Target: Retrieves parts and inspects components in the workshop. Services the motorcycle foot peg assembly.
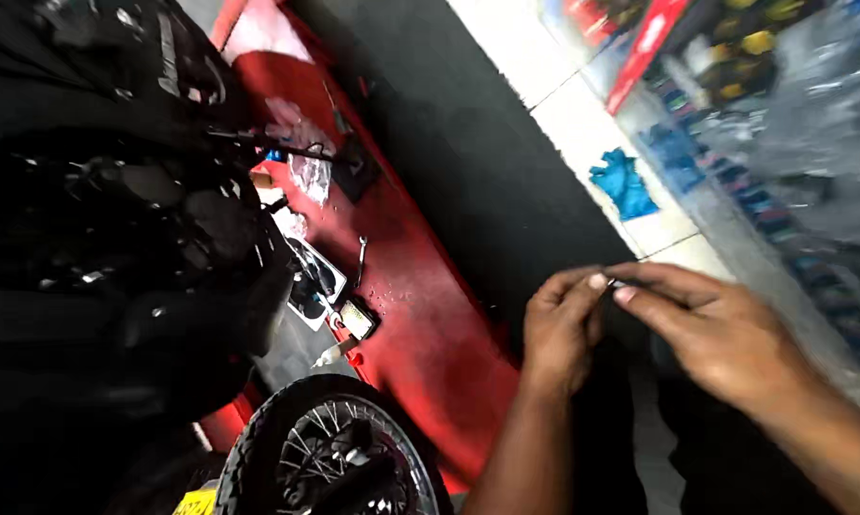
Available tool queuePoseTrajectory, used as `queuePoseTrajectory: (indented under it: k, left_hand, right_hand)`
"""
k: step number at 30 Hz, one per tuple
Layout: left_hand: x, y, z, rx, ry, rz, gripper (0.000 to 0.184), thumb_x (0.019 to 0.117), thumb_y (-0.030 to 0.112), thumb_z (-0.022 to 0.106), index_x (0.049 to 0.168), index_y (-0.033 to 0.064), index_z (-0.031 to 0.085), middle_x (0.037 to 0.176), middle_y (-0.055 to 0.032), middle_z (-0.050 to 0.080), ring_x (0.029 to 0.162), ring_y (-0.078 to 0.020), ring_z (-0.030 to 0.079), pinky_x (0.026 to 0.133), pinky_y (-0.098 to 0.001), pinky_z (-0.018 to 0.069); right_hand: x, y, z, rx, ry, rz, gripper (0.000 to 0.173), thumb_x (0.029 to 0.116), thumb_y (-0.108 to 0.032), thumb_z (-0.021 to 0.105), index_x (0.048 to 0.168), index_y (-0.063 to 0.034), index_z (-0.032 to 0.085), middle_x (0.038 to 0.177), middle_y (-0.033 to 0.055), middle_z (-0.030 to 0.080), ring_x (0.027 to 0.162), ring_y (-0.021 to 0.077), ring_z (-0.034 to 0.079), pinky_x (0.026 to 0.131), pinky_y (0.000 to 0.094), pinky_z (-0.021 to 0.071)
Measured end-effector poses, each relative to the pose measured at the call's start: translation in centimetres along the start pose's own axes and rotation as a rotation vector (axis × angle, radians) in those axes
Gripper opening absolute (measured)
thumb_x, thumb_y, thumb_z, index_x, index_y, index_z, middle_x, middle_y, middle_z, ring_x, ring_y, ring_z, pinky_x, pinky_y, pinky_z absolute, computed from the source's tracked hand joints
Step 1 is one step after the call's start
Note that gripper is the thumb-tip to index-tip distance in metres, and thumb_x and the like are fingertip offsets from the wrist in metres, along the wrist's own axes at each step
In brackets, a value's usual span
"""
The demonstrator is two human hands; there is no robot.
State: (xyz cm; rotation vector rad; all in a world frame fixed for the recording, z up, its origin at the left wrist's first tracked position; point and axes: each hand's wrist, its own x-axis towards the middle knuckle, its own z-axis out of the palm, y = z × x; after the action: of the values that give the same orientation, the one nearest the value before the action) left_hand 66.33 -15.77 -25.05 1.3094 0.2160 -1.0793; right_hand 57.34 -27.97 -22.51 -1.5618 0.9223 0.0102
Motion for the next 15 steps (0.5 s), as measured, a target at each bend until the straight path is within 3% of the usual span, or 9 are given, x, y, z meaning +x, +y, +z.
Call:
queuePoseTrajectory:
  k: [3, 5, 8, 10, 12, 15]
  left_hand:
    - [7.3, 0.5, -1.5, -0.042, 0.062, 0.010, 0.020, 0.1030, 0.022, 0.060, 0.120, 0.0157, 0.067, 0.070, 0.0003, 0.056, 0.047, -0.0037, 0.043, 0.043, -0.0170, 0.0378]
    - [10.7, 1.6, -3.2, -0.036, 0.120, 0.003, 0.023, 0.1021, 0.026, 0.063, 0.123, 0.0188, 0.069, 0.072, 0.0001, 0.056, 0.047, -0.0033, 0.042, 0.043, -0.0167, 0.0367]
    - [15.0, 3.9, -7.2, -0.058, 0.260, -0.002, 0.024, 0.1009, 0.025, 0.065, 0.123, 0.0162, 0.070, 0.077, -0.0007, 0.060, 0.051, -0.0035, 0.045, 0.046, -0.0174, 0.0397]
    - [17.6, 5.7, -10.3, -0.107, 0.338, -0.015, 0.028, 0.1034, 0.032, 0.060, 0.124, 0.0161, 0.070, 0.068, 0.0012, 0.053, 0.050, -0.0041, 0.046, 0.047, -0.0184, 0.0402]
    - [19.6, 7.7, -13.9, -0.188, 0.381, -0.045, 0.034, 0.1073, 0.038, 0.048, 0.125, 0.0168, 0.067, 0.068, 0.0035, 0.050, 0.052, -0.0048, 0.047, 0.049, -0.0193, 0.0423]
    - [22.7, 10.5, -20.0, -0.378, 0.513, -0.015, 0.037, 0.1090, 0.044, 0.039, 0.106, 0.0184, 0.065, 0.078, 0.0048, 0.055, 0.057, -0.0042, 0.052, 0.051, -0.0176, 0.0466]
  right_hand:
    - [8.6, 2.0, 2.2, -0.027, -0.016, -0.007, 0.021, 0.0980, -0.030, 0.067, 0.117, -0.0284, 0.075, 0.091, -0.0082, 0.074, 0.072, 0.0054, 0.066, 0.065, 0.0331, 0.0566]
    - [13.1, 2.1, 4.3, -0.021, -0.038, -0.003, 0.021, 0.0969, -0.032, 0.068, 0.116, -0.0275, 0.076, 0.093, -0.0082, 0.075, 0.075, 0.0055, 0.068, 0.068, 0.0313, 0.0588]
    - [19.3, 1.0, 8.8, -0.034, -0.126, -0.014, 0.023, 0.0952, -0.035, 0.068, 0.115, -0.0286, 0.077, 0.092, -0.0102, 0.075, 0.073, 0.0046, 0.068, 0.065, 0.0293, 0.0588]
    - [23.6, 0.2, 12.2, -0.039, -0.217, -0.043, 0.022, 0.0943, -0.038, 0.067, 0.113, -0.0328, 0.078, 0.090, -0.0138, 0.075, 0.072, 0.0022, 0.068, 0.063, 0.0281, 0.0590]
    - [27.7, -1.1, 15.3, -0.067, -0.341, -0.045, 0.022, 0.0957, -0.041, 0.065, 0.113, -0.0371, 0.078, 0.091, -0.0164, 0.075, 0.077, 0.0005, 0.069, 0.066, 0.0290, 0.0606]
    - [33.7, -3.2, 20.6, -0.131, -0.508, -0.166, 0.022, 0.0983, -0.040, 0.062, 0.114, -0.0358, 0.077, 0.094, -0.0191, 0.075, 0.080, -0.0046, 0.069, 0.067, 0.0237, 0.0607]
